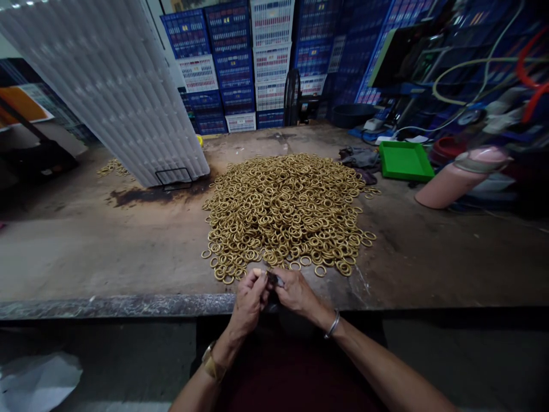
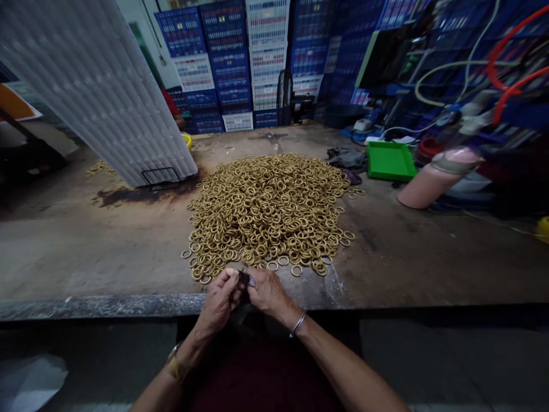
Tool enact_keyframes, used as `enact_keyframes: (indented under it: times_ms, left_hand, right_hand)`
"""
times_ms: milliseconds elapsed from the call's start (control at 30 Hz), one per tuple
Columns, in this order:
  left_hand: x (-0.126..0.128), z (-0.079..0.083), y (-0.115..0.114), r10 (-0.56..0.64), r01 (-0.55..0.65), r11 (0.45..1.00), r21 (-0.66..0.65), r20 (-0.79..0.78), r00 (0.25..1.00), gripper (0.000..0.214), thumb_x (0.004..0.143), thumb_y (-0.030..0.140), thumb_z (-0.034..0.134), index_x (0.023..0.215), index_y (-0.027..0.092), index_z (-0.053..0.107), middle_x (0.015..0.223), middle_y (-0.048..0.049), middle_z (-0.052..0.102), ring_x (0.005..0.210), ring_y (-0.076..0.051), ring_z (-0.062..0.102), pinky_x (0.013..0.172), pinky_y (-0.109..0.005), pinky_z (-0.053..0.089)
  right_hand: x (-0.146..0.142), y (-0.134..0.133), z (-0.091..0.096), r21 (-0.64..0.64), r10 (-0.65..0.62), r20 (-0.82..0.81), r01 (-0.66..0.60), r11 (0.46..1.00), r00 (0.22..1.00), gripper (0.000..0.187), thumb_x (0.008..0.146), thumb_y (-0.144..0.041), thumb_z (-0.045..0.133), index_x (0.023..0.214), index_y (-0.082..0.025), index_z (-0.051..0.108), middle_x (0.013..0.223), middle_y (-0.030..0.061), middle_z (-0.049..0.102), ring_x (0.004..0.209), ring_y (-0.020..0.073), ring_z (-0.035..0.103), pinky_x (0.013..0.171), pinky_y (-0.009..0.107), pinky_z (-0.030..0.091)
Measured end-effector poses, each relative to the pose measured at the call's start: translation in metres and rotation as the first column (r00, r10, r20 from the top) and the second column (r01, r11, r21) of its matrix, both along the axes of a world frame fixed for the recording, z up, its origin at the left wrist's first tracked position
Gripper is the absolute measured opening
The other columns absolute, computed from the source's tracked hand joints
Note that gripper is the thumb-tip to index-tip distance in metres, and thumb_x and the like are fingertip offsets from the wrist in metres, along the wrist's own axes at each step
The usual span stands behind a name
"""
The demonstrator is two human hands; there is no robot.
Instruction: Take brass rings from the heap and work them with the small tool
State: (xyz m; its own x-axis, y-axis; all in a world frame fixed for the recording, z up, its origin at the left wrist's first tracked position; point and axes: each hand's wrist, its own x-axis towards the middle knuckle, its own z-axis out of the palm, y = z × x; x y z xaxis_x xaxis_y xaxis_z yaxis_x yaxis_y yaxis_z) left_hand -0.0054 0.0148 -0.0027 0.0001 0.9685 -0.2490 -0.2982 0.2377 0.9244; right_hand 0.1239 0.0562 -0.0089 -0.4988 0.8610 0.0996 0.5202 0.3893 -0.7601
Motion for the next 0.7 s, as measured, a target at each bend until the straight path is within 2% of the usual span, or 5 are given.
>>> enact_keyframes:
  times_ms: [167,333,500,600,700]
  left_hand:
    - [0.0,0.0,0.0,0.031,-0.025,0.998,0.049,-0.121,0.992,0.033,0.076,0.05,0.053,0.069,0.018,0.048,0.048,0.0078,0.035,0.038,-0.004,0.026,0.037,-0.017,0.019]
    - [-0.001,0.007,-0.008,0.029,-0.019,0.997,0.08,-0.127,0.992,0.033,0.074,0.048,0.057,0.065,0.017,0.048,0.051,0.0061,0.039,0.041,-0.004,0.028,0.039,-0.018,0.021]
    - [-0.002,0.021,-0.016,-0.013,0.017,0.999,-0.04,0.104,0.994,0.031,0.073,0.047,0.059,0.069,0.017,0.051,0.059,0.0031,0.05,0.041,-0.004,0.032,0.038,-0.017,0.021]
    - [-0.006,0.018,-0.014,0.079,-0.049,0.99,-0.129,0.238,0.968,0.031,0.07,0.043,0.063,0.073,0.016,0.05,0.074,-0.0011,0.058,0.044,-0.003,0.038,0.038,-0.016,0.023]
    - [-0.009,0.01,-0.013,0.135,-0.098,0.985,-0.139,0.284,0.949,0.032,0.068,0.043,0.065,0.073,0.015,0.049,0.077,-0.0032,0.06,0.045,-0.004,0.041,0.037,-0.017,0.025]
  right_hand:
    - [0.0,0.0,0.003,0.038,0.007,0.107,-0.011,0.999,0.994,0.017,0.071,-0.011,0.041,0.068,-0.018,0.056,0.06,0.0002,0.057,0.052,0.0106,0.044,0.051,0.02,0.027]
    - [-0.001,0.005,0.005,0.015,-0.006,0.253,0.003,1.0,0.967,0.016,0.073,-0.013,0.043,0.07,-0.018,0.058,0.062,0.0015,0.06,0.054,0.011,0.048,0.051,0.021,0.026]
    - [-0.001,0.01,0.0,0.107,-0.067,0.32,0.034,0.994,0.945,0.016,0.075,-0.016,0.045,0.081,-0.018,0.059,0.071,0.0026,0.063,0.064,0.0131,0.054,0.057,0.021,0.03]
    - [-0.003,0.015,0.004,0.187,-0.142,0.299,0.088,0.978,0.944,0.021,0.077,-0.014,0.043,0.092,-0.018,0.057,0.082,0.0044,0.064,0.076,0.0149,0.057,0.065,0.021,0.034]
    - [-0.007,0.02,0.016,0.248,-0.182,0.343,0.098,0.964,0.922,0.025,0.08,-0.017,0.044,0.103,-0.019,0.054,0.094,0.0065,0.064,0.086,0.0162,0.057,0.07,0.023,0.035]
